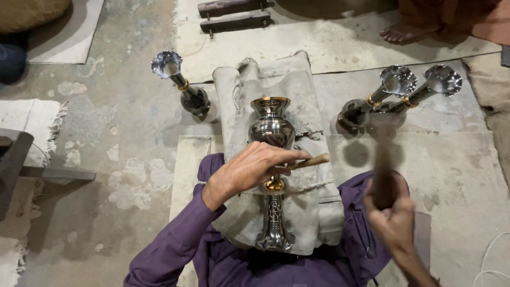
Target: The person sits on the floor with a silver metal vase held upright against a cloth-wrapped form on their lap. They hold a small punch against the vase's gold band with one hand and strike it repeatedly with a wooden mallet in the other hand, working around the band to decorate the vase.
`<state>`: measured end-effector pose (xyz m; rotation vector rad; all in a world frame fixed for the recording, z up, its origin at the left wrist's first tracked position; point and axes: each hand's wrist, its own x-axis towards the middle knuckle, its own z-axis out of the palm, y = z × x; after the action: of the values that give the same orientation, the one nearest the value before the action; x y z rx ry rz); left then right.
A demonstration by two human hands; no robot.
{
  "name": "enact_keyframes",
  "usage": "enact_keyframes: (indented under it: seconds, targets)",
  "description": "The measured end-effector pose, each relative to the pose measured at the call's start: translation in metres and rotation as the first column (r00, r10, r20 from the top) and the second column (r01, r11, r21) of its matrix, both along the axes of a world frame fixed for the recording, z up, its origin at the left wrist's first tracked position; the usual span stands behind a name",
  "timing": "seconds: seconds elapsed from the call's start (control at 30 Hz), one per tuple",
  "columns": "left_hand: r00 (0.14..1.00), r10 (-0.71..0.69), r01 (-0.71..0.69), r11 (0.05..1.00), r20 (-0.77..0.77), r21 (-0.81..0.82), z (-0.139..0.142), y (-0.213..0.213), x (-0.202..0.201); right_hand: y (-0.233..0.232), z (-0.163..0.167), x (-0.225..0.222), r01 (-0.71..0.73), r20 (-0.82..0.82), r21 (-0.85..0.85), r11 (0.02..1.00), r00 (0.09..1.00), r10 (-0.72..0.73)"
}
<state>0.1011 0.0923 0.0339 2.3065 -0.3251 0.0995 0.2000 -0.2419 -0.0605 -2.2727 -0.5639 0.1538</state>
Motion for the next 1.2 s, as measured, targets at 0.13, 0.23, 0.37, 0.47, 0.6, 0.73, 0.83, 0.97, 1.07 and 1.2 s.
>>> enact_keyframes:
  seconds: [0.13, 0.23, 0.37, 0.47, 0.6, 0.73, 0.83, 0.97, 1.07, 1.2]
  targets:
    - [0.999, 0.036, -0.036, 0.999, 0.001, 0.007, -0.003, 0.002, -0.007, 0.000, -0.010, -0.017, -0.058, 0.029, -0.010, 0.998, 0.998, 0.058]
    - [0.960, 0.258, -0.228, 0.945, 0.106, -0.232, -0.016, -0.002, -0.024, -0.002, -0.010, -0.035, -0.115, -0.106, 0.065, 0.991, 0.987, 0.122]
    - [0.779, 0.627, -0.462, 0.537, -0.032, -0.706, -0.043, -0.038, -0.066, 0.015, -0.011, -0.076, -0.310, -0.243, 0.322, 0.895, 0.886, 0.394]
    - [0.653, 0.678, -0.515, 0.070, -0.338, -0.854, -0.066, -0.076, -0.084, 0.033, -0.012, -0.101, -0.415, -0.221, 0.268, 0.870, 0.852, 0.474]
    - [0.607, 0.717, -0.447, -0.049, -0.343, -0.893, -0.090, -0.112, -0.089, 0.045, -0.013, -0.114, -0.517, 0.048, 0.138, 0.845, 0.855, 0.516]
    - [0.593, 0.787, -0.313, 0.026, -0.173, -0.949, -0.106, -0.107, -0.090, 0.050, -0.009, -0.117, -0.682, 0.328, 0.023, 0.731, 0.696, 0.639]
    - [0.582, 0.774, -0.383, -0.008, -0.249, -0.924, -0.110, -0.101, -0.091, 0.054, -0.001, -0.118, -0.729, 0.439, -0.124, 0.673, 0.568, 0.697]
    - [0.605, 0.754, -0.554, 0.169, -0.256, -0.815, -0.099, -0.082, -0.089, 0.049, 0.020, -0.094, -0.713, 0.052, 0.046, 0.699, 0.701, 0.711]
    - [0.693, 0.685, -0.608, 0.389, -0.224, -0.692, -0.083, -0.044, -0.082, 0.039, 0.024, -0.066, -0.618, 0.069, 0.248, 0.746, 0.779, 0.623]
    - [0.817, 0.547, -0.539, 0.606, -0.186, -0.585, -0.060, 0.001, -0.050, 0.041, -0.003, -0.058, -0.304, -0.074, 0.724, 0.619, 0.858, 0.508]
